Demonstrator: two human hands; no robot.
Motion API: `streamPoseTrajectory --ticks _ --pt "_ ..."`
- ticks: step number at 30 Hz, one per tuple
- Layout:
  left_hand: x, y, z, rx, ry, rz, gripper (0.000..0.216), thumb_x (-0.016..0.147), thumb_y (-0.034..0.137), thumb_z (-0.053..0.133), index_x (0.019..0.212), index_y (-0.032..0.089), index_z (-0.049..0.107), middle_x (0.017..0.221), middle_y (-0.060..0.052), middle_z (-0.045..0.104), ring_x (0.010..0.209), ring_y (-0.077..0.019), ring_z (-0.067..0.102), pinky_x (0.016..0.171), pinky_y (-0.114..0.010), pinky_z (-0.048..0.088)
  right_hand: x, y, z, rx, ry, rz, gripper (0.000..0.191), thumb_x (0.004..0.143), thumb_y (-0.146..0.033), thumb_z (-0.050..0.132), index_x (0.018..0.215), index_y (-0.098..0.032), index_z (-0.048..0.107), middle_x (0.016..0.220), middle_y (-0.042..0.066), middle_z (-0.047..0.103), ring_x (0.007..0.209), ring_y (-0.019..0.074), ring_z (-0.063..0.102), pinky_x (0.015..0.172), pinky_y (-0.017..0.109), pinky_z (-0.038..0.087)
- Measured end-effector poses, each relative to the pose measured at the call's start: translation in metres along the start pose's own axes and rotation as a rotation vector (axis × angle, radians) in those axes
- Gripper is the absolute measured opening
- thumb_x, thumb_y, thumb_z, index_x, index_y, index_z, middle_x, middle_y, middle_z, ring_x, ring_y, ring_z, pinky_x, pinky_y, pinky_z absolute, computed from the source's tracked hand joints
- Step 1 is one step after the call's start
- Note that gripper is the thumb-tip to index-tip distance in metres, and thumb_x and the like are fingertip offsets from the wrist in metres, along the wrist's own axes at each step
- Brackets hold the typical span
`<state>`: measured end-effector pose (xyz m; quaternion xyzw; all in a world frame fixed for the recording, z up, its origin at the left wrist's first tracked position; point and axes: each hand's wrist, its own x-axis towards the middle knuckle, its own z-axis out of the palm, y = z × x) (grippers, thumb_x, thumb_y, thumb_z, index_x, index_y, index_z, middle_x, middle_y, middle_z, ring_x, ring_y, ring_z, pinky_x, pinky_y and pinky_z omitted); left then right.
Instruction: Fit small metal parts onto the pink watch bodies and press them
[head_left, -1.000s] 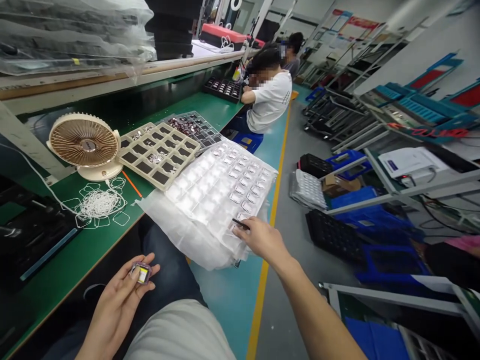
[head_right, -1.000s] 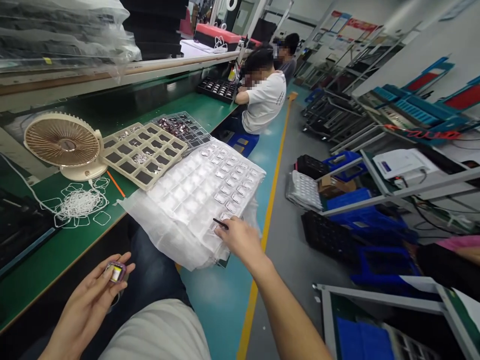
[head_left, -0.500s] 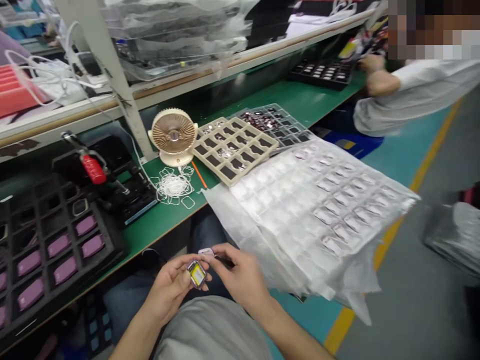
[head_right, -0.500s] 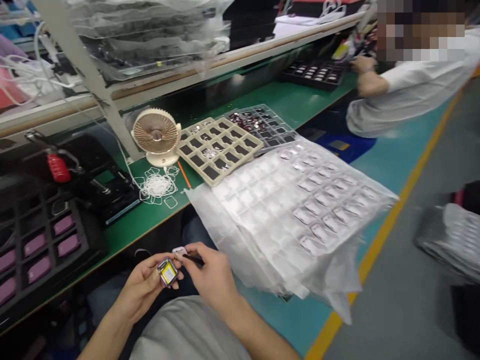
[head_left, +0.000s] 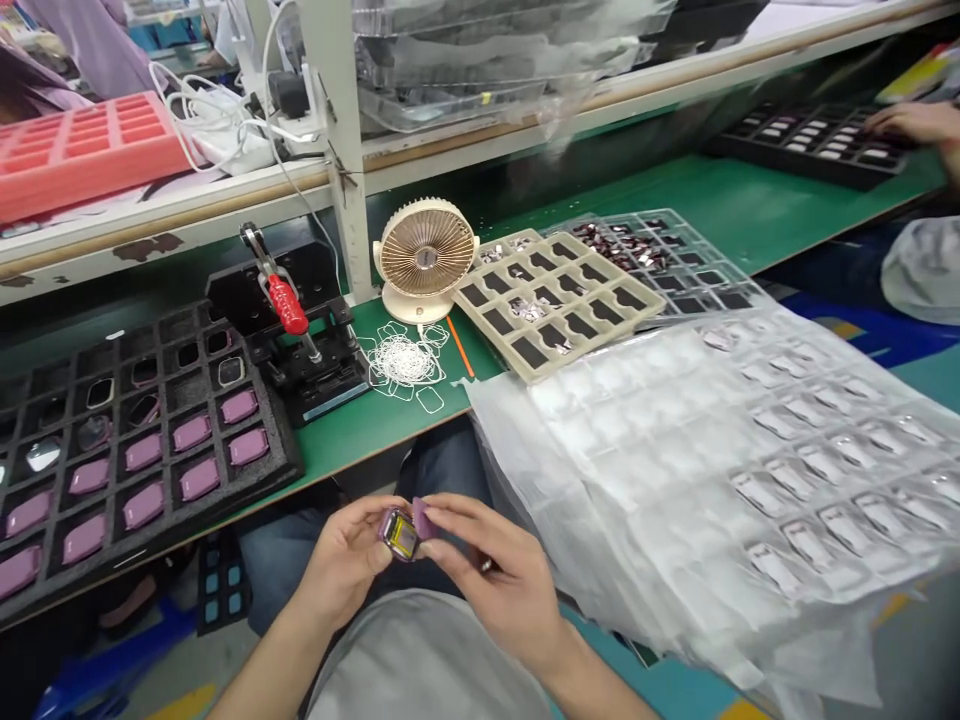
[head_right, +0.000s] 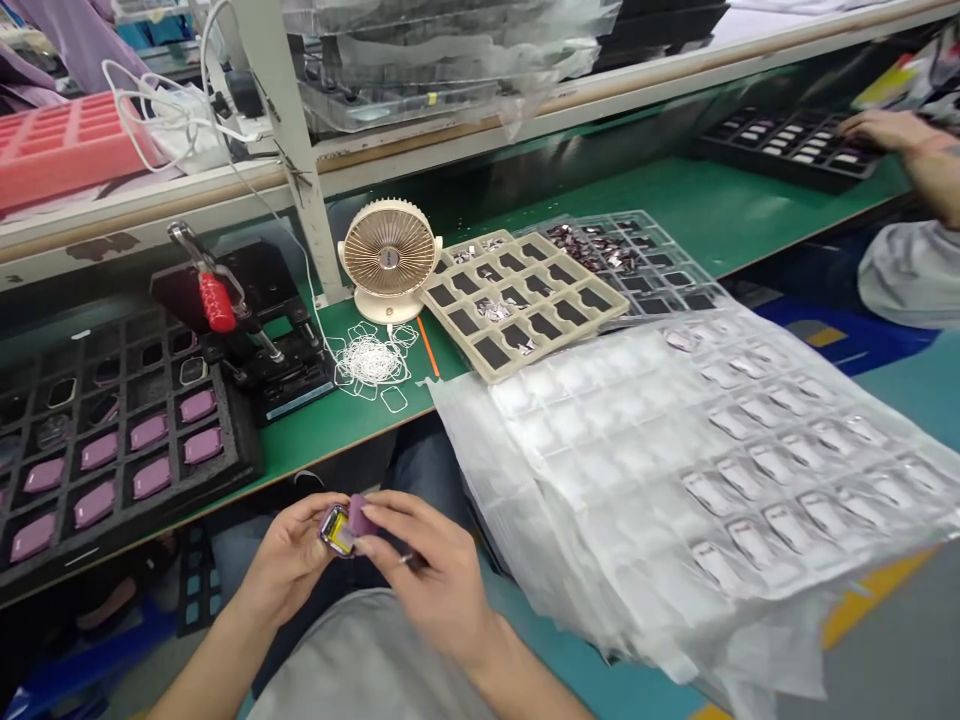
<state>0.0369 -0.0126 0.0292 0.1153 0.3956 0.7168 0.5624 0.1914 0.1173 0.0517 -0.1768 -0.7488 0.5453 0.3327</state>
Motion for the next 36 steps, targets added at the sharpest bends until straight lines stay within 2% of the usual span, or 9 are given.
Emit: streamPoseTrajectory --ticks 6,15,21,23,26,28,31,34,36 --pt "-0.003 0.002 0.002 0.118 0.074 0.138 0.049 0.065 0.03 0.101 0.111 0.025 0.085 0.118 -0.009 0.077 0.11 -0.0246 0.072 0.1 -0.032 0.056 0.003 -0.004 0.002 -0.169 -0.037 -0.21 0.031 0.091 -0.014 0.081 0.118 -0.028 0.079 0.123 0.005 0.077 0.099 0.0185 0.079 0.081 0.025 0.066" --pt "-0.005 0.004 0.003 0.157 0.08 0.195 0.051 0.062 0.031 0.103 0.109 0.029 0.085 0.116 -0.008 0.072 0.105 -0.025 0.071 0.095 -0.037 0.057 0.01 -0.001 0.003 -0.21 -0.097 -0.309 0.027 0.096 -0.017 0.077 0.121 -0.027 0.076 0.126 0.008 0.076 0.085 0.0157 0.078 0.072 0.026 0.063" --pt "-0.003 0.006 0.004 0.164 0.131 0.224 0.05 0.057 0.032 0.104 0.104 0.03 0.086 0.113 -0.008 0.073 0.105 -0.0255 0.071 0.094 -0.038 0.059 -0.002 0.005 0.005 -0.327 -0.168 -0.308 0.041 0.098 -0.014 0.068 0.136 -0.029 0.069 0.138 0.01 0.071 0.097 0.0202 0.079 0.071 0.027 0.061" --pt "-0.004 0.007 0.005 0.166 0.146 0.227 0.048 0.061 0.032 0.103 0.106 0.03 0.086 0.119 -0.009 0.073 0.11 -0.0279 0.071 0.097 -0.04 0.059 -0.007 0.01 0.009 -0.404 -0.178 -0.301 0.047 0.098 -0.013 0.063 0.142 -0.03 0.064 0.144 0.012 0.068 0.097 0.0205 0.079 0.069 0.027 0.061" --pt "-0.006 0.004 0.007 0.213 0.165 0.204 0.043 0.077 0.035 0.094 0.118 0.028 0.083 0.133 -0.011 0.07 0.121 -0.0302 0.068 0.104 -0.041 0.056 -0.008 0.017 0.016 -0.43 -0.115 -0.303 0.049 0.099 -0.009 0.06 0.144 -0.03 0.062 0.144 0.013 0.067 0.098 0.02 0.079 0.072 0.027 0.061" --pt "-0.006 0.001 0.009 0.26 0.23 0.173 0.039 0.086 0.036 0.086 0.124 0.028 0.08 0.132 -0.011 0.072 0.118 -0.0262 0.07 0.104 -0.036 0.056 -0.005 0.019 0.021 -0.376 -0.073 -0.289 0.047 0.1 -0.01 0.063 0.142 -0.03 0.062 0.142 0.012 0.069 0.105 0.0208 0.078 0.08 0.029 0.063" --pt "-0.004 -0.002 0.008 0.248 0.336 0.158 0.032 0.089 0.036 0.084 0.118 0.024 0.082 0.112 -0.009 0.081 0.099 -0.0206 0.075 0.093 -0.03 0.059 0.003 0.016 0.025 -0.312 -0.037 -0.133 0.036 0.099 -0.022 0.07 0.134 -0.026 0.062 0.128 0.011 0.072 0.108 0.0219 0.075 0.086 0.031 0.062" --pt "-0.001 -0.002 0.006 0.184 0.343 0.182 0.029 0.08 0.035 0.091 0.105 0.022 0.085 0.099 -0.009 0.083 0.089 -0.0205 0.077 0.087 -0.03 0.061 0.008 0.013 0.023 -0.337 -0.181 0.003 0.012 0.102 -0.032 0.064 0.11 -0.023 0.064 0.098 0.006 0.07 0.084 0.0179 0.069 0.069 0.028 0.052" --pt "0.0 -0.003 0.004 0.171 0.324 0.184 0.027 0.077 0.033 0.094 0.099 0.022 0.086 0.094 -0.009 0.084 0.087 -0.0205 0.077 0.085 -0.03 0.061 0.009 0.012 0.021 -0.357 -0.32 -0.012 0.017 0.105 -0.031 0.054 0.093 -0.021 0.06 0.083 0.003 0.064 0.071 0.0151 0.06 0.061 0.028 0.04"
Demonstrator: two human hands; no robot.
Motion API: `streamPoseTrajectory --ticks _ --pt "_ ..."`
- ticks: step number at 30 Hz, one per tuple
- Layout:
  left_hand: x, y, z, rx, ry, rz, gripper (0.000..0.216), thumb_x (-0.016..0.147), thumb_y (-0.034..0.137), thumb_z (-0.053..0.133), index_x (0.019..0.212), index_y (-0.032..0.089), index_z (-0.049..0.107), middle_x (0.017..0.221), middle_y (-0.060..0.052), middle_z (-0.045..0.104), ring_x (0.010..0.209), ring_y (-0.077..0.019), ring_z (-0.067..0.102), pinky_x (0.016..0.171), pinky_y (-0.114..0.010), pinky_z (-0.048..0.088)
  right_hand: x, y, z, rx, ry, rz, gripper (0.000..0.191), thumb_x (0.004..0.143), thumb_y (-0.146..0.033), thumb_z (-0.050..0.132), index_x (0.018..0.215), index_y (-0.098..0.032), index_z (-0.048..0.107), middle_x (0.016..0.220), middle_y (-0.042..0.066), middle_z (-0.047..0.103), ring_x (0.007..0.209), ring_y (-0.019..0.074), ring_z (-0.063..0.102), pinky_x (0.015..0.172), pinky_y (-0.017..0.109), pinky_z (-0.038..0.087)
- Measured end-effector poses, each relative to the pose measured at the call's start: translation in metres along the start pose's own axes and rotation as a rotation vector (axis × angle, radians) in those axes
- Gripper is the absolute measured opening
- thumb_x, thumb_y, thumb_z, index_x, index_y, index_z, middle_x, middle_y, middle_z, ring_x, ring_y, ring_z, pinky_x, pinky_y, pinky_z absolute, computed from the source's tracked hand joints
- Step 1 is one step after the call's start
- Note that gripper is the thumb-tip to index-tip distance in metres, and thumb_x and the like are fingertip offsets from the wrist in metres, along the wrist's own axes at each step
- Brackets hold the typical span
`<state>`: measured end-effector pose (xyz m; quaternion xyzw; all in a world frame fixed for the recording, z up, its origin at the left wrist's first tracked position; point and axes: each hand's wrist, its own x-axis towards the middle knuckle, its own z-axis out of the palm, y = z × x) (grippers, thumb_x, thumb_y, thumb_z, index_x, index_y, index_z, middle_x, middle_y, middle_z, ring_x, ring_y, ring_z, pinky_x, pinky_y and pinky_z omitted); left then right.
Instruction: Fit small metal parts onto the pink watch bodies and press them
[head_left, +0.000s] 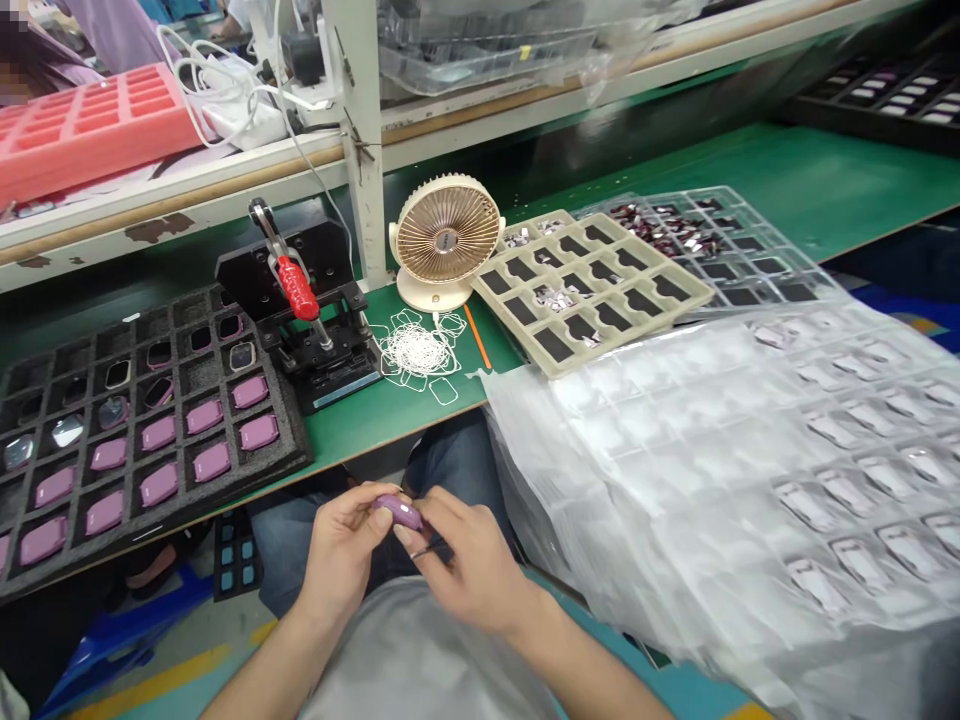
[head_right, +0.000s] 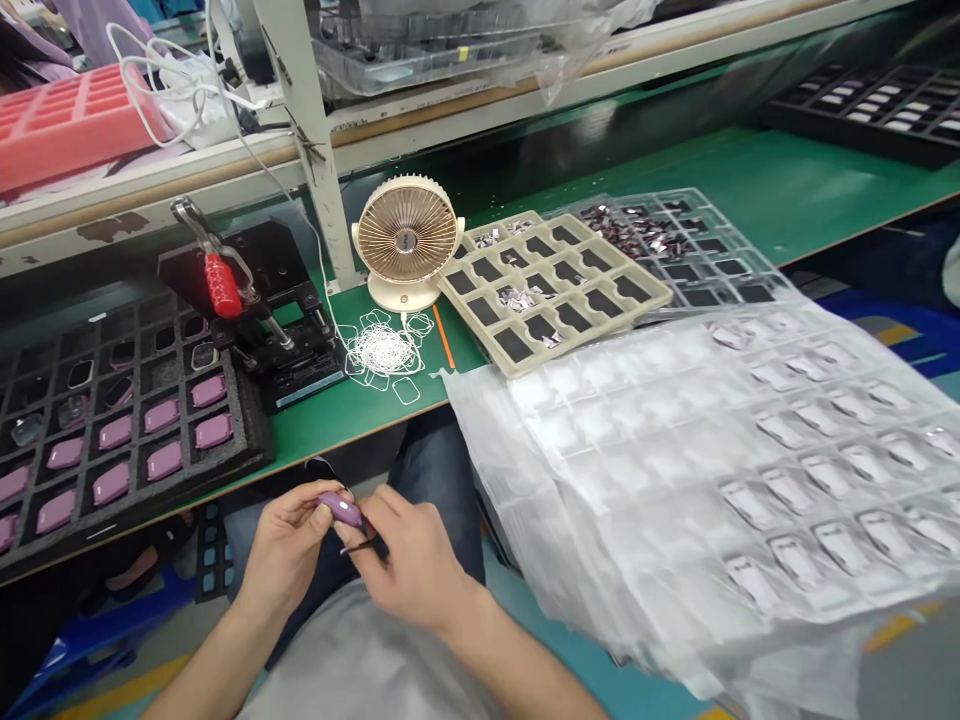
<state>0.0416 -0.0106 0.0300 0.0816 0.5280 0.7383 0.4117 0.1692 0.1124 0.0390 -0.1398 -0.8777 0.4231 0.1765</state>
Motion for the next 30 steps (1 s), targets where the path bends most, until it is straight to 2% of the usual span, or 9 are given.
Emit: streamPoseTrajectory --ticks 5,8,11,14,17,21,24,27,30 --pt "0.0 -0.005 0.0 -0.026 0.026 -0.007 0.03 0.07 0.039 0.098 0.092 0.022 0.087 0.088 -0.009 0.083 0.083 -0.0216 0.077 0.084 -0.032 0.061 0.003 0.005 0.002 0.15 -0.025 -0.013 0.032 0.106 -0.034 0.049 0.076 -0.02 0.049 0.071 -0.001 0.049 0.063 0.0129 0.044 0.06 0.03 0.026" --pt "0.0 -0.002 0.0 0.1 0.021 -0.01 0.041 0.073 0.037 0.096 0.111 0.026 0.085 0.107 -0.01 0.083 0.098 -0.0261 0.077 0.092 -0.037 0.061 0.008 0.008 0.002 0.576 -0.073 0.257 0.045 0.104 -0.053 0.054 0.073 -0.02 0.046 0.066 -0.004 0.039 0.059 0.0108 0.034 0.056 0.027 0.025" --pt "0.002 0.006 -0.002 0.345 -0.095 0.201 0.052 0.073 0.027 0.096 0.123 0.033 0.081 0.126 -0.01 0.076 0.117 -0.0307 0.072 0.1 -0.04 0.059 0.011 0.011 -0.001 1.144 -0.263 0.641 0.052 0.093 -0.068 0.065 0.077 -0.021 0.049 0.057 -0.01 0.029 0.047 0.0064 0.017 0.046 0.024 0.014" --pt "0.004 0.012 -0.008 0.58 -0.208 0.461 0.034 0.082 0.017 0.086 0.111 0.034 0.085 0.114 -0.008 0.079 0.106 -0.0274 0.074 0.094 -0.038 0.059 0.011 0.013 -0.002 1.416 -0.418 0.859 0.053 0.086 -0.064 0.074 0.072 -0.021 0.048 0.053 -0.013 0.027 0.041 0.0031 0.011 0.042 0.022 0.007" --pt "0.003 0.012 -0.013 0.629 -0.201 0.558 0.031 0.084 0.011 0.082 0.105 0.035 0.086 0.096 -0.006 0.082 0.088 -0.0247 0.077 0.084 -0.037 0.059 0.009 0.013 0.001 1.512 -0.491 0.952 0.051 0.085 -0.06 0.072 0.068 -0.021 0.044 0.051 -0.013 0.028 0.039 0.0026 0.012 0.04 0.021 0.006" --pt "0.0 0.006 -0.013 0.58 -0.157 0.556 0.026 0.082 0.014 0.085 0.1 0.033 0.086 0.09 -0.005 0.081 0.086 -0.0256 0.076 0.084 -0.039 0.059 0.01 0.012 0.004 1.493 -0.512 0.943 0.052 0.086 -0.062 0.07 0.068 -0.021 0.044 0.052 -0.013 0.028 0.039 0.0026 0.01 0.04 0.021 0.007" --pt "0.003 0.001 -0.006 0.479 -0.099 0.424 0.016 0.083 0.025 0.086 0.099 0.03 0.085 0.105 -0.008 0.078 0.1 -0.0261 0.074 0.089 -0.037 0.06 0.018 0.011 0.006 1.355 -0.363 0.85 0.054 0.086 -0.065 0.072 0.071 -0.021 0.044 0.054 -0.013 0.027 0.042 0.0035 0.012 0.041 0.021 0.009" --pt "0.01 -0.003 -0.002 0.325 -0.038 0.186 0.026 0.091 0.04 0.079 0.113 0.025 0.082 0.119 -0.011 0.074 0.104 -0.0242 0.072 0.087 -0.034 0.06 0.028 0.01 0.008 0.967 -0.146 0.574 0.054 0.092 -0.067 0.068 0.075 -0.02 0.05 0.062 -0.008 0.043 0.051 0.0065 0.034 0.05 0.021 0.029" --pt "0.021 -0.003 -0.008 0.176 0.014 0.08 0.035 0.091 0.043 0.079 0.117 0.02 0.079 0.098 -0.007 0.076 0.073 -0.0145 0.067 0.07 -0.027 0.058 0.046 0.009 0.003 0.505 -0.138 0.301 0.047 0.103 -0.056 0.058 0.076 -0.018 0.061 0.075 0.001 0.064 0.07 0.0128 0.056 0.067 0.025 0.044"
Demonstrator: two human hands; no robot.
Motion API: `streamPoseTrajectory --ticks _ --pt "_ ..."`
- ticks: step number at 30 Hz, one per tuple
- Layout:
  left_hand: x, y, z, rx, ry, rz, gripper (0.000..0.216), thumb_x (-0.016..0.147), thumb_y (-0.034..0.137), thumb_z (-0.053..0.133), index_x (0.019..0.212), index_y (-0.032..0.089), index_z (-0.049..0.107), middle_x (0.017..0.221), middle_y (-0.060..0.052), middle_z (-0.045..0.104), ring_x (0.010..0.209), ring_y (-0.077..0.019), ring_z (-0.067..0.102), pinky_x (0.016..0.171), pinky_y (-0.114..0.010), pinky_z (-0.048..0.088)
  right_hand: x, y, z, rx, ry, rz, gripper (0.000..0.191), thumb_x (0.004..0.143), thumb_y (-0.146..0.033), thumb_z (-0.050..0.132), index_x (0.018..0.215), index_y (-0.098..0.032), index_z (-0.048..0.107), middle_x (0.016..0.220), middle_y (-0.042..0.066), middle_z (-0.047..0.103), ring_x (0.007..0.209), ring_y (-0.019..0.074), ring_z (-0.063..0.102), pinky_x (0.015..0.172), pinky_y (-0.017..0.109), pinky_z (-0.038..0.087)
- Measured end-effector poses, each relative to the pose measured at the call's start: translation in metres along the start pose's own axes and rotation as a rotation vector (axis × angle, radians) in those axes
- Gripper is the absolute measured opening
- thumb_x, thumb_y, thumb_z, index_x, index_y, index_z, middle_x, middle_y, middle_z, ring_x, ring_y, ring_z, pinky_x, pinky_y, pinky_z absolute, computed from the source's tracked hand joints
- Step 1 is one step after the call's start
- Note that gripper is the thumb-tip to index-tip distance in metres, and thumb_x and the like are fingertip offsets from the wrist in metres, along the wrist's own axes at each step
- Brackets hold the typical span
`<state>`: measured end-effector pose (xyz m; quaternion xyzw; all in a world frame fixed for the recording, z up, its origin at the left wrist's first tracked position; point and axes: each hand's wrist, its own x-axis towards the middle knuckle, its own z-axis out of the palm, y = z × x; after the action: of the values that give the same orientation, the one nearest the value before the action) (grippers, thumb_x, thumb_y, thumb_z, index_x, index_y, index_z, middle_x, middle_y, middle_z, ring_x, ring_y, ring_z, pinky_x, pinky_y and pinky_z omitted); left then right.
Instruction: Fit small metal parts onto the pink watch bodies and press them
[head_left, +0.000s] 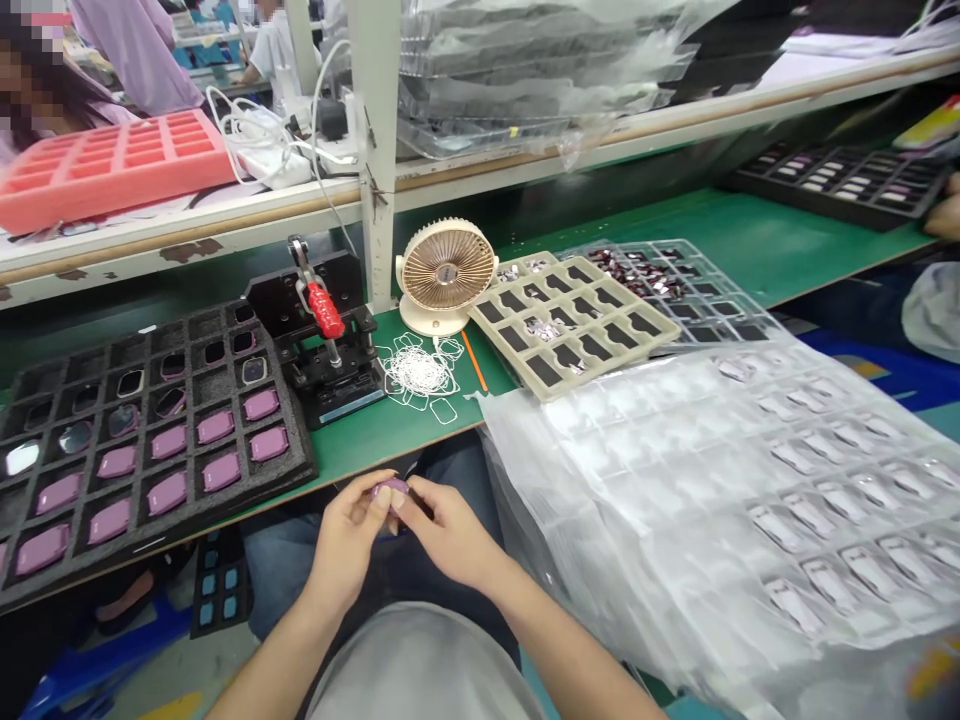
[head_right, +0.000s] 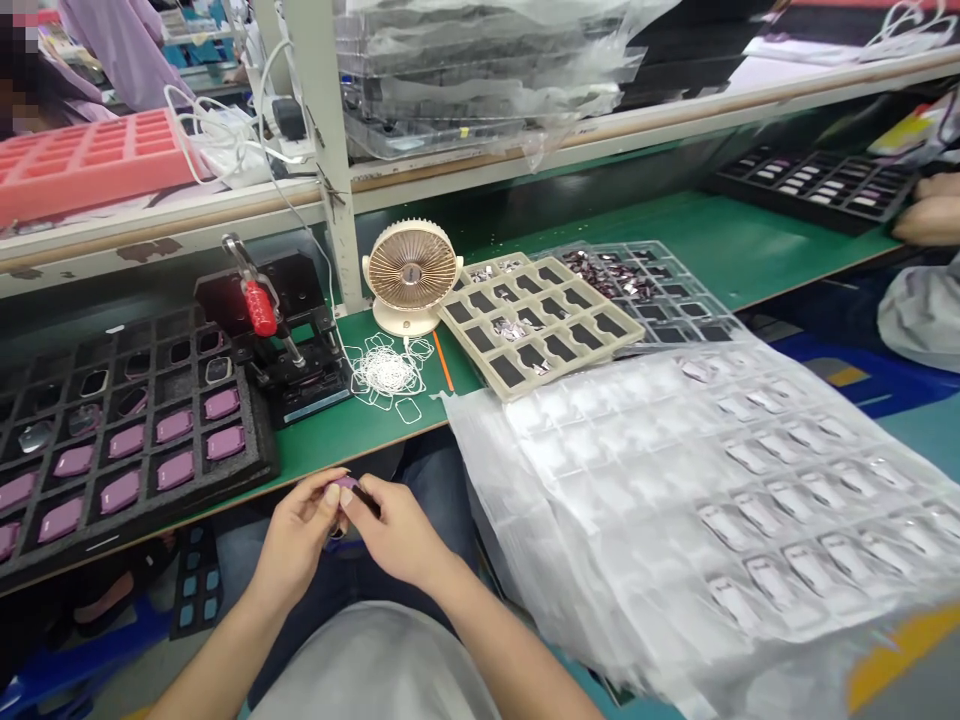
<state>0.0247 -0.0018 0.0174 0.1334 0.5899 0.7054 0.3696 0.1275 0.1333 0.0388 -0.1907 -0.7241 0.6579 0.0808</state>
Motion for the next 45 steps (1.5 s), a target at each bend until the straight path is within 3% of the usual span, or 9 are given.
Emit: streamPoseTrajectory --ticks 3,6,10,16,21,25,31,39,45 --pt "0.012 0.005 -0.01 -0.003 0.094 0.112 0.036 0.09 0.041 0.081 0.118 0.019 0.076 0.086 -0.003 0.074 0.066 -0.0122 0.066 0.067 -0.025 0.056 0.03 -0.025 -0.012 -0.277 0.217 -0.208 0.036 0.106 -0.043 0.058 0.083 -0.02 0.071 0.082 0.003 0.071 0.076 0.0169 0.065 0.073 0.028 0.05" --pt "0.03 0.013 -0.01 0.223 0.107 0.253 0.033 0.097 0.042 0.072 0.121 0.02 0.075 0.097 -0.006 0.073 0.072 -0.0153 0.071 0.074 -0.031 0.061 0.076 -0.066 -0.023 -0.293 0.476 -0.514 0.022 0.104 -0.038 0.064 0.117 -0.025 0.076 0.114 0.006 0.077 0.1 0.0209 0.073 0.083 0.031 0.059" --pt "0.068 0.02 0.003 0.378 0.156 0.391 0.023 0.096 0.037 0.071 0.111 0.023 0.079 0.11 -0.009 0.069 0.091 -0.0218 0.073 0.084 -0.037 0.063 0.133 -0.107 -0.025 -0.355 0.305 -0.864 0.049 0.102 -0.02 0.059 0.148 -0.035 0.061 0.158 -0.002 0.055 0.136 0.021 0.063 0.099 0.031 0.063" --pt "0.118 0.021 -0.001 0.476 0.318 0.449 0.018 0.094 0.024 0.069 0.108 0.023 0.081 0.102 -0.008 0.069 0.096 -0.0231 0.068 0.095 -0.042 0.057 0.164 -0.131 -0.022 -0.286 0.238 -1.044 0.052 0.1 -0.007 0.048 0.142 -0.032 0.064 0.147 -0.004 0.065 0.126 0.0171 0.069 0.103 0.031 0.063" --pt "0.112 0.015 -0.003 0.413 0.303 0.38 0.025 0.099 0.032 0.065 0.115 0.02 0.079 0.1 -0.007 0.07 0.062 -0.0116 0.06 0.067 -0.03 0.057 0.153 -0.157 -0.022 -0.228 0.543 -0.948 0.029 0.105 -0.027 0.058 0.132 -0.025 0.068 0.131 0.005 0.073 0.113 0.0218 0.074 0.096 0.035 0.063" --pt "0.077 0.004 0.001 0.328 0.238 0.314 0.032 0.097 0.037 0.068 0.122 0.018 0.076 0.111 -0.01 0.071 0.074 -0.0147 0.07 0.072 -0.031 0.061 0.143 -0.104 -0.026 -0.509 0.329 -0.734 0.016 0.101 -0.019 0.062 0.108 -0.023 0.077 0.109 0.002 0.079 0.101 0.0182 0.075 0.094 0.029 0.059" --pt "0.026 -0.005 -0.001 0.372 0.21 0.267 0.036 0.086 0.021 0.077 0.122 0.026 0.078 0.114 -0.008 0.07 0.096 -0.0221 0.072 0.08 -0.033 0.063 0.18 -0.015 -0.016 -0.916 0.043 -0.459 0.033 0.101 -0.018 0.064 0.129 -0.031 0.074 0.136 -0.001 0.073 0.12 0.0202 0.072 0.096 0.03 0.058" --pt "-0.002 0.027 -0.009 0.833 0.157 0.445 0.037 0.104 0.021 0.057 0.14 0.025 0.063 0.122 -0.01 0.07 0.114 -0.0242 0.068 0.104 -0.044 0.057 0.206 -0.017 -0.012 -1.057 0.031 -0.447 0.026 0.1 -0.03 0.067 0.125 -0.027 0.076 0.117 0.008 0.08 0.103 0.0282 0.077 0.082 0.033 0.057" --pt "0.04 0.027 0.006 1.032 0.389 0.582 0.032 0.11 0.025 0.043 0.137 0.02 0.06 0.116 -0.01 0.072 0.108 -0.0222 0.071 0.098 -0.038 0.06 0.178 -0.016 -0.012 -1.005 0.143 -0.456 0.036 0.102 -0.026 0.059 0.136 -0.03 0.069 0.136 0.003 0.074 0.111 0.026 0.075 0.078 0.031 0.057"
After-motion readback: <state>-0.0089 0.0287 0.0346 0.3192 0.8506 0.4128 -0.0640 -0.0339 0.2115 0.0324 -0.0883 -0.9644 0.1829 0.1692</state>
